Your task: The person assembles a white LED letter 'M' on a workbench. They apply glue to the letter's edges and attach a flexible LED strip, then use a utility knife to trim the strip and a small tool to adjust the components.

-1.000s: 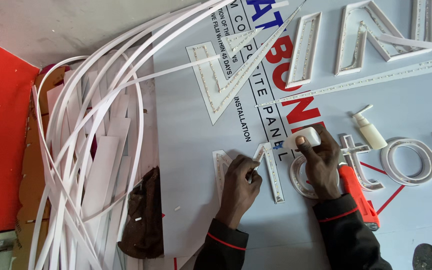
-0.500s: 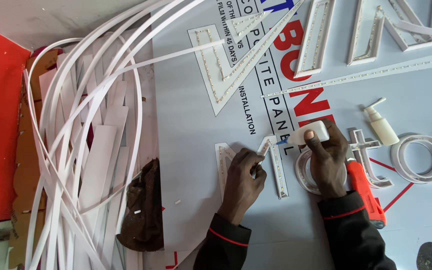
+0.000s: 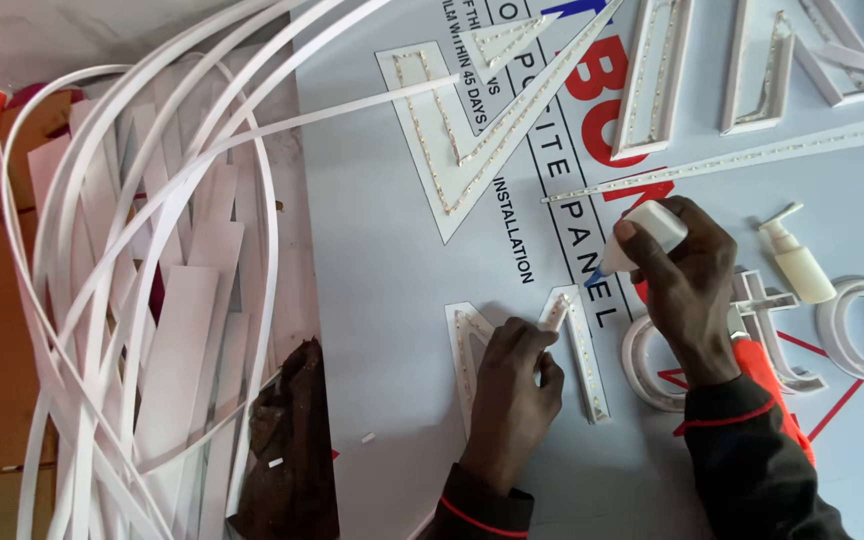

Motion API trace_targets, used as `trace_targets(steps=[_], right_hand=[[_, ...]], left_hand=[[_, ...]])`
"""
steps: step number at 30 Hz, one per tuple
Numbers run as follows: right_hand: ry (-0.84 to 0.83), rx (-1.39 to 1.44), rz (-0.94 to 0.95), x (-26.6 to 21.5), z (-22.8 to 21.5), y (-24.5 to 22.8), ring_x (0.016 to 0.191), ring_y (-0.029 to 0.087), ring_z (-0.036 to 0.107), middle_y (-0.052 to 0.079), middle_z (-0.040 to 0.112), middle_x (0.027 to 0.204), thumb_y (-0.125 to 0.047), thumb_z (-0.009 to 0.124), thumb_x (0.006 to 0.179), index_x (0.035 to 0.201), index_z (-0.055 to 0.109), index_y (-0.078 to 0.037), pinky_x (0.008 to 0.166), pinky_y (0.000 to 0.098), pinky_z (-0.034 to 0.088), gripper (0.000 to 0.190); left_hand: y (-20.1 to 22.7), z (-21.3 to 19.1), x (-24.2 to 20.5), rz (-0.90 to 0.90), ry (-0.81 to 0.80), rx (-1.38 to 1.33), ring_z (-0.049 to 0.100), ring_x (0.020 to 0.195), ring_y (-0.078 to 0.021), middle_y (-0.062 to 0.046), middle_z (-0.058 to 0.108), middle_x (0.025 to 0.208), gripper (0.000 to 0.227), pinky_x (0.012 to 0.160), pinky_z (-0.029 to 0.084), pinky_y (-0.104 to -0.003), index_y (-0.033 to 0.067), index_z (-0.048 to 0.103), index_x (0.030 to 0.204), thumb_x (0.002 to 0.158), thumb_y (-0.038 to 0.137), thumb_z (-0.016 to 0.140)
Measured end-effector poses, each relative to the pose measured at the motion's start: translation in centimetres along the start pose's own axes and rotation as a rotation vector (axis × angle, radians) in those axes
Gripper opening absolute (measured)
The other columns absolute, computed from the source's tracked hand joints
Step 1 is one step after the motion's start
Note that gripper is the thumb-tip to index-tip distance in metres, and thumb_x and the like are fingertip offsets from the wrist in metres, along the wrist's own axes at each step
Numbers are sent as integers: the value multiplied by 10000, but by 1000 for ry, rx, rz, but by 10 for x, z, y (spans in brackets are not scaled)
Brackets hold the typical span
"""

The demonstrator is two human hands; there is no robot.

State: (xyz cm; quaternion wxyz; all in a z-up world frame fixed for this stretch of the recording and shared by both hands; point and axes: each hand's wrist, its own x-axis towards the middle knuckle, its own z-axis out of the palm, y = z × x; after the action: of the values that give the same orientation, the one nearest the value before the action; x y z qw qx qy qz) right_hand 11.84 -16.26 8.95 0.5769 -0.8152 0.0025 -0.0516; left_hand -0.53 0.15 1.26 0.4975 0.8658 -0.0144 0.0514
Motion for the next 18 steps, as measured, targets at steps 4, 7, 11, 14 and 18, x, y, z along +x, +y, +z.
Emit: trace_targets(steps=[4, 7, 11, 14, 18], right_hand=[[-48, -11, 55, -3, 10, 12, 657, 167, 579, 43, 636, 832, -283, 808, 1051, 1014, 694, -59, 595, 301, 454, 254], [-96, -65, 17, -5, 13, 18, 690, 137, 565, 41, 653, 809, -257, 805, 1065, 1002, 689, -65, 629, 291, 428, 232], [-181, -206, -224, -7, 14, 21, 768, 185, 627, 75, 736, 932, -192, 829, 1031, 1062, 705, -29, 700, 324, 479, 207], [-212, -234, -361, -9, 14, 13, 777, 205, 588, 95, 704, 958, -151, 833, 1029, 1089, 738, -2, 730, 336, 460, 187], [-240, -251, -359, -12, 14, 12, 805, 220, 604, 116, 696, 980, -184, 853, 1016, 1106, 742, -7, 750, 360, 463, 227]], left_hand=[[-8, 5, 1, 42, 41, -22, 640, 1034, -302, -123, 641, 1106, 281, 849, 577, -404, 2, 726, 1193, 940, -111, 681], [-3, -1, 1, 38, 32, -48, 622, 1066, -329, -145, 623, 1121, 304, 928, 549, -446, -18, 711, 1193, 915, -121, 645], [-4, 0, 3, 65, 47, -63, 632, 1070, -352, -157, 639, 1113, 317, 906, 556, -465, -10, 700, 1210, 919, -120, 645], [-3, -1, 3, 67, 64, -64, 653, 1056, -350, -153, 660, 1107, 339, 902, 565, -460, -3, 703, 1207, 899, -131, 642], [-5, 1, 4, 38, 52, -69, 673, 1047, -383, -165, 684, 1114, 353, 928, 541, -482, 38, 682, 1185, 861, -95, 638]])
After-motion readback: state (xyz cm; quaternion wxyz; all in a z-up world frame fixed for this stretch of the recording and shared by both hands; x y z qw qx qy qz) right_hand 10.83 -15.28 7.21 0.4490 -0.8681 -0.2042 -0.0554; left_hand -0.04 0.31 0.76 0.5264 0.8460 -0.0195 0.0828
